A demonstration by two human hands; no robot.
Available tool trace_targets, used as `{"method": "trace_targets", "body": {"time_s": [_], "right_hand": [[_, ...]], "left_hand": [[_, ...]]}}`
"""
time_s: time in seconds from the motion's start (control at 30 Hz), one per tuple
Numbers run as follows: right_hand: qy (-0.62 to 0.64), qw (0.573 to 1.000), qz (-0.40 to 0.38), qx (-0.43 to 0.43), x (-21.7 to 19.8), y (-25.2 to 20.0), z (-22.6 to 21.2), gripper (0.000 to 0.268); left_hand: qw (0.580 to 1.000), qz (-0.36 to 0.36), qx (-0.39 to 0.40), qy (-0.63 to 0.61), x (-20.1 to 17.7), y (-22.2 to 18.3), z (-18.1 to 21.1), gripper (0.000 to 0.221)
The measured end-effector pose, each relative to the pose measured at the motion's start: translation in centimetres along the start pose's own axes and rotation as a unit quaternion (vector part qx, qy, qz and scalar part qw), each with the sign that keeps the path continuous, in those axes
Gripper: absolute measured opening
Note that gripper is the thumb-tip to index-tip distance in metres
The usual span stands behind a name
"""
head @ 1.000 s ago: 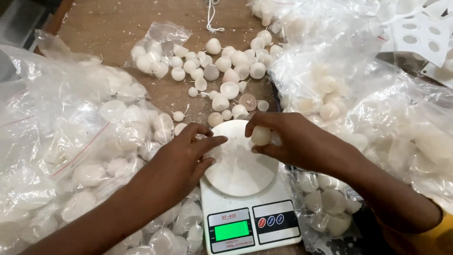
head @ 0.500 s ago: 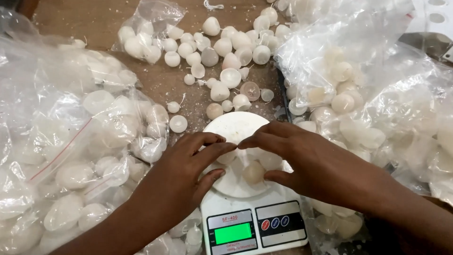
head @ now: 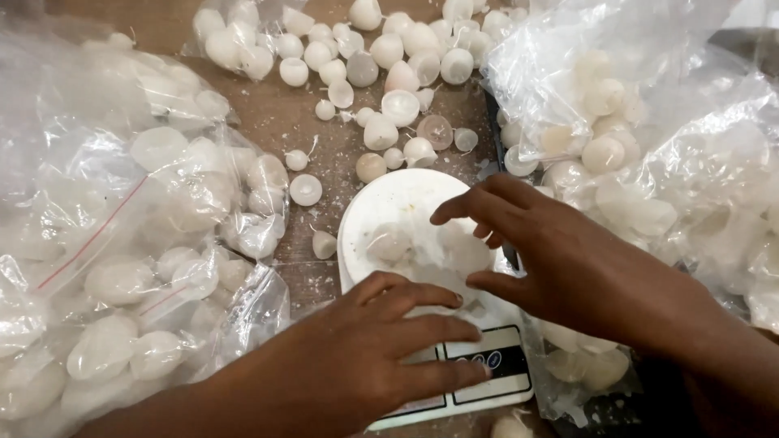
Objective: The recorder is weighing small white wax items and placing them into plastic bags using a digital scale.
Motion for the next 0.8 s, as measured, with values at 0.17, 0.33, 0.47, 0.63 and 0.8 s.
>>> {"method": "trace_targets", "body": {"time_s": [0.17, 0.33, 0.47, 0.63, 0.8], "right_hand": [[0.052, 0.992, 0.067, -0.09, -0.6, -0.3, -0.8, 0.058], [0.055, 0.991, 0.069, -0.103, -0.4, -0.3, -0.9, 0.052], [0.036, 0.997, 0.036, -0.054, -0.4, -0.4, -0.7, 0.054], [0.038, 0.993, 0.036, -0.104, 0.3, -1.1, -0.3, 0.054], [0.032, 0.998, -0.005, -0.062, -1.0, -1.7, -3.1, 0.045]], "left_hand": [[0.988, -0.101, 0.107, 0.039, 6.0, -1.7, 2.1, 0.045], [0.98, -0.099, 0.146, 0.094, 8.7, -1.5, 3.4, 0.052], [0.966, -0.082, 0.183, 0.161, 9.3, -0.7, 4.5, 0.051], [0.965, -0.102, 0.163, 0.178, 12.1, -0.3, 5.0, 0.04], [0.977, -0.106, 0.15, 0.11, 11.3, 0.8, 5.4, 0.024]]}}
Point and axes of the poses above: each hand's wrist, its own y-axis towards the middle knuckle, its own x-axis out of the palm, z = x × y, the point moved 6 cm from there along y, towards the middle knuckle, and after that the axes turned 5 degrees about z, right-handed, at the moved point
